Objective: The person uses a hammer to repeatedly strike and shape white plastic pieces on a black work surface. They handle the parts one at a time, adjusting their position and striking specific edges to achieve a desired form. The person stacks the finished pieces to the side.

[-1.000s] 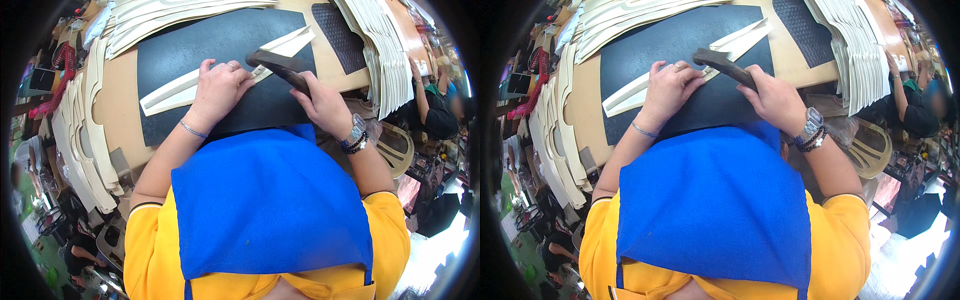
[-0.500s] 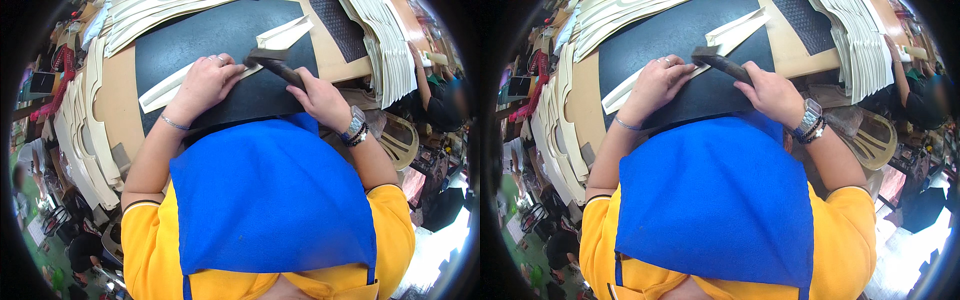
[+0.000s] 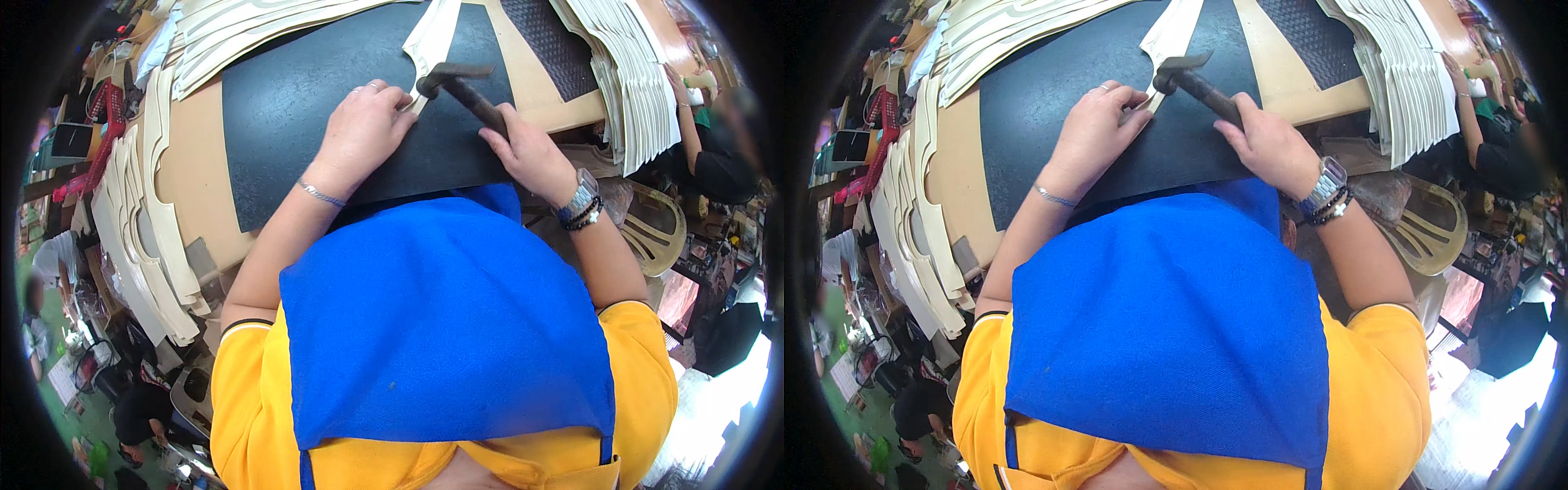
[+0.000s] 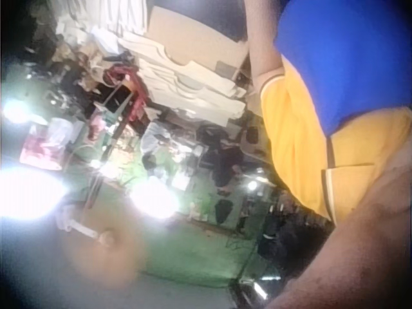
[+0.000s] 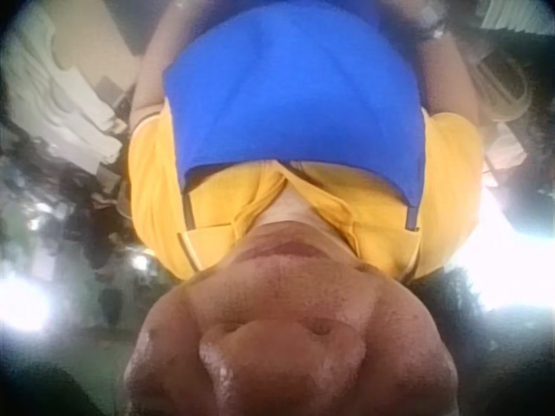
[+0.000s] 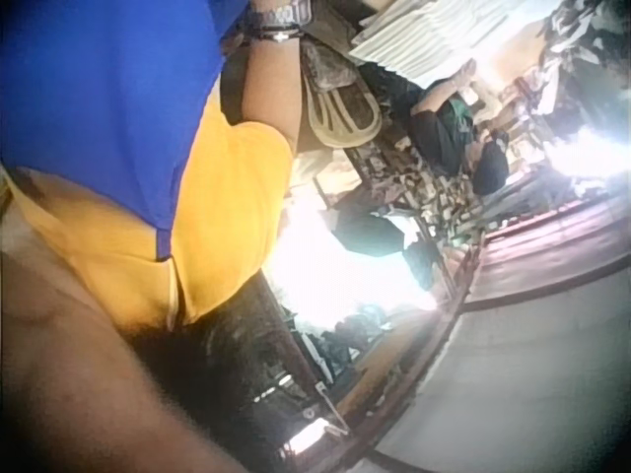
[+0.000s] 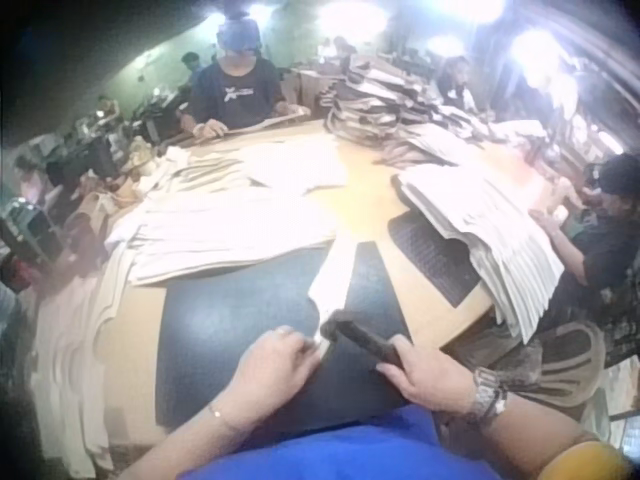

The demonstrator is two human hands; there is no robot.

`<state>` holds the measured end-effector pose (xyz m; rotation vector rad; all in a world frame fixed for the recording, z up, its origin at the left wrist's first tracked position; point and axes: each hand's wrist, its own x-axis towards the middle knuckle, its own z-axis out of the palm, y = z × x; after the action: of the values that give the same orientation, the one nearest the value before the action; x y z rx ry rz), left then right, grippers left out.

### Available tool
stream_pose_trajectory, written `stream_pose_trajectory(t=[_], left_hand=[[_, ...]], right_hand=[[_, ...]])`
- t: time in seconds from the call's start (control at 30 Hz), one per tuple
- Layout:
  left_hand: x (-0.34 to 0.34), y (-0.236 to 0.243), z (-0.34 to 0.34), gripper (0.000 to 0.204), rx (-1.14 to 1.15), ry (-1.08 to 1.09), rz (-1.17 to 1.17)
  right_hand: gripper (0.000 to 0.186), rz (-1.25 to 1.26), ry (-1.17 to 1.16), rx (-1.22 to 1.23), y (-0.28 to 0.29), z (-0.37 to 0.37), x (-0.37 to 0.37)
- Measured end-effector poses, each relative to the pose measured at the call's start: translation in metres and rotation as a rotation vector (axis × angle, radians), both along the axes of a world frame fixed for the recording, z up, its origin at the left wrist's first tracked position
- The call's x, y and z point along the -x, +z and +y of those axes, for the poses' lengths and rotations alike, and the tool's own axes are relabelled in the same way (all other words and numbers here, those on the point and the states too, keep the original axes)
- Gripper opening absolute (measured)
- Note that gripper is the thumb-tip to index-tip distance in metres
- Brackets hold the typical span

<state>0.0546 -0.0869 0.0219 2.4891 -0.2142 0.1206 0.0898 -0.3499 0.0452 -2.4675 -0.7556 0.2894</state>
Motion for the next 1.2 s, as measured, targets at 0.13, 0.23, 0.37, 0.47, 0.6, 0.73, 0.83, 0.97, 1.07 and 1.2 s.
stream_pose_trajectory(t=[0.13, 0.23, 0.37, 0.47, 0.6, 0.73, 0.83, 0.97, 1.07, 1.2], left_hand=[[0.01, 0.007, 0.012, 0.018, 0.094, 0.003, 0.076], [0.017, -0.001, 0.011, 0.015, 0.062, -0.027, -0.071], [0.019, 0.0, 0.007, 0.014, -0.045, -0.024, -0.147], [0.019, 0.0, 0.006, 0.015, -0.067, -0.024, -0.126], [0.019, 0.004, 0.012, 0.017, 0.086, -0.023, -0.057], [0.022, 0.007, 0.019, 0.017, 0.095, -0.011, 0.058], [0.023, 0.006, 0.02, 0.017, 0.077, -0.047, 0.037], [0.027, 0.003, 0.021, 0.018, 0.006, -0.072, -0.066], [0.025, 0.002, 0.022, 0.019, 0.071, -0.084, -0.019], [0.023, 0.013, 0.028, 0.023, 0.163, -0.011, 0.175]], right_hand=[[0.035, 0.042, -0.01, 0.061, 0.01, 0.0, -0.001], [0.034, -0.05, 0.044, -0.092, 0.011, 0.003, 0.004], [0.034, 0.042, 0.047, 0.147, 0.023, 0.012, 0.003], [0.034, -0.024, 0.059, 0.028, 0.021, 0.011, 0.001], [0.035, 0.099, 0.036, 0.172, 0.017, 0.011, 0.001], [0.033, 0.023, 0.057, 0.068, 0.025, 0.015, 0.003], [0.032, 0.016, 0.091, -0.134, 0.015, 0.015, 0.013], [0.03, 0.03, 0.073, 0.062, 0.03, 0.02, 0.013], [0.03, 0.079, 0.077, -0.133, 0.019, 0.016, 0.018], [0.032, 0.151, 0.032, 0.166, 0.016, 0.013, 0.011]])
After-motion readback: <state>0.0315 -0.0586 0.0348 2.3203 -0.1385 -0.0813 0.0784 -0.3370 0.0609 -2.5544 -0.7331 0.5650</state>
